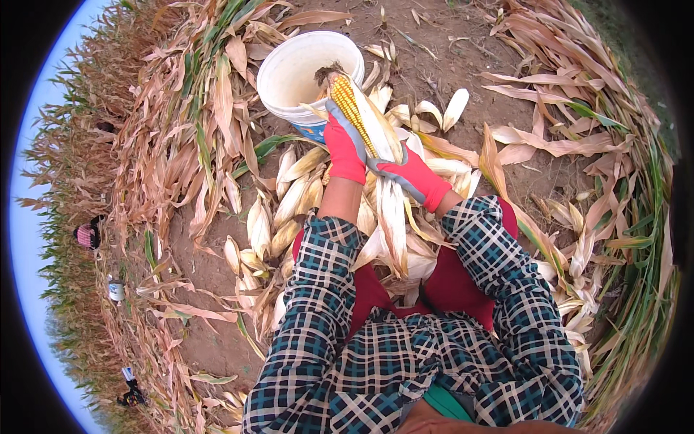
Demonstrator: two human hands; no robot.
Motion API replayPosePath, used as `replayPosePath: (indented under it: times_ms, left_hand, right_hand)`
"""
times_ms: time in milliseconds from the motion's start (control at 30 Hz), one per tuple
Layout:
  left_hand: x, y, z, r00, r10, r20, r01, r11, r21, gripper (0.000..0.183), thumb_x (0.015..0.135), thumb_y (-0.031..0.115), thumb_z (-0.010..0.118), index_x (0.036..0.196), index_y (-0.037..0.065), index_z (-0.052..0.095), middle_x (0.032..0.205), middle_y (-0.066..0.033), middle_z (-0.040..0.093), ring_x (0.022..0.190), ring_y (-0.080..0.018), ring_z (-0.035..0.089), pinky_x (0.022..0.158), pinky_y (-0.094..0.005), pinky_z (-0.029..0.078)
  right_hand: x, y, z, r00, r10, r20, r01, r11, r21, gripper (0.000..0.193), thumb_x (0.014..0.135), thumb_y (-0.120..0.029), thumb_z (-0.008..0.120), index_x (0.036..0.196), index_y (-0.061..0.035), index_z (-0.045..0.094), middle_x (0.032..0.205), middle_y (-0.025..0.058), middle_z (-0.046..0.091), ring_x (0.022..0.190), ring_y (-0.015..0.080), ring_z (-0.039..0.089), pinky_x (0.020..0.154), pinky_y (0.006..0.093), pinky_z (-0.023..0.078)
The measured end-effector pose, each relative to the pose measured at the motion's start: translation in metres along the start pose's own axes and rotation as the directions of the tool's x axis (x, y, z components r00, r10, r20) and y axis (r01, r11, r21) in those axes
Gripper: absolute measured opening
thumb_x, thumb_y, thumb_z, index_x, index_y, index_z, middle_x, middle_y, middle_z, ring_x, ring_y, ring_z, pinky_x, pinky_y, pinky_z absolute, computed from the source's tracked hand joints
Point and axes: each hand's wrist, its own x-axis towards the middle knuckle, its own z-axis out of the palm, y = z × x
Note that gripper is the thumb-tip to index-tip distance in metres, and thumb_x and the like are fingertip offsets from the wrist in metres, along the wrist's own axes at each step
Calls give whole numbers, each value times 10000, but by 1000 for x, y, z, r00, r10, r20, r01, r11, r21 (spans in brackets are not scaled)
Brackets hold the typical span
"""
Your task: The person sits on the ground in a cornfield and shucks corn cobs by hand. They remove the husks and place the shucked corn into a white bucket.
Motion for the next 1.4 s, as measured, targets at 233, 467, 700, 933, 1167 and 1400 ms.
replayPosePath:
  times_ms: [233, 467, 700, 933, 1167, 1400]
  left_hand:
    - [-10, 19, -1, 995, -73, 68, 86, 974, -210, 544, 1008, 478, 344, 1203, 13, 547, 1132, -62, 605, 991, -155, 589, 866, -294, 477]
    - [11, 34, -32, 998, 67, 10, -63, 970, -233, 507, 987, 460, 425, 1140, -1, 572, 1048, -68, 611, 907, -145, 589, 813, -287, 481]
    - [19, 17, -56, 995, 57, 83, -15, 895, -445, 379, 997, 419, 396, 1070, 94, 575, 977, -39, 632, 870, -158, 621, 814, -307, 513]
    - [-19, 63, -42, 977, 150, 149, -87, 929, -360, 563, 938, 551, 428, 1194, 65, 550, 1133, -105, 614, 1027, -232, 604, 918, -369, 483]
    - [-28, 74, -56, 658, 302, 690, 290, 743, -603, 637, 935, 538, 408, 1284, 19, 528, 1191, -244, 594, 1140, -367, 559, 989, -521, 437]
    - [-35, 83, -43, 903, 67, 424, 237, 746, -622, 397, 983, 405, 425, 791, 82, 552, 635, -7, 473, 614, -180, 453, 626, -317, 417]
  right_hand:
    - [-11, -29, -7, 988, -9, 153, 5, 1000, 28, 640, 817, -305, 730, 1339, -43, 468, 1156, 12, 584, 997, 90, 524, 861, 261, 443]
    - [-18, -28, -4, 956, 88, 278, -98, 995, 22, 653, 791, -243, 743, 1338, -16, 468, 1185, 39, 590, 1057, 109, 544, 921, 276, 447]
    - [-17, -20, -21, 914, 111, 390, -109, 994, -28, 678, 758, -222, 761, 1338, -11, 479, 1197, 54, 597, 1055, 116, 554, 921, 269, 445]
    - [-29, -22, -26, 848, 231, 476, -241, 970, -42, 738, 736, -278, 761, 1357, -25, 452, 1122, 59, 612, 895, 112, 592, 776, 275, 507]
    - [-37, -24, -22, 699, 455, 552, -495, 864, -87, 673, 743, -229, 760, 1312, -12, 473, 1065, 99, 626, 896, 146, 611, 791, 326, 522]
    - [-37, -15, -32, 715, 436, 547, -474, 877, -79, 662, 753, -239, 756, 1309, -13, 478, 1087, 93, 622, 946, 142, 591, 839, 322, 495]
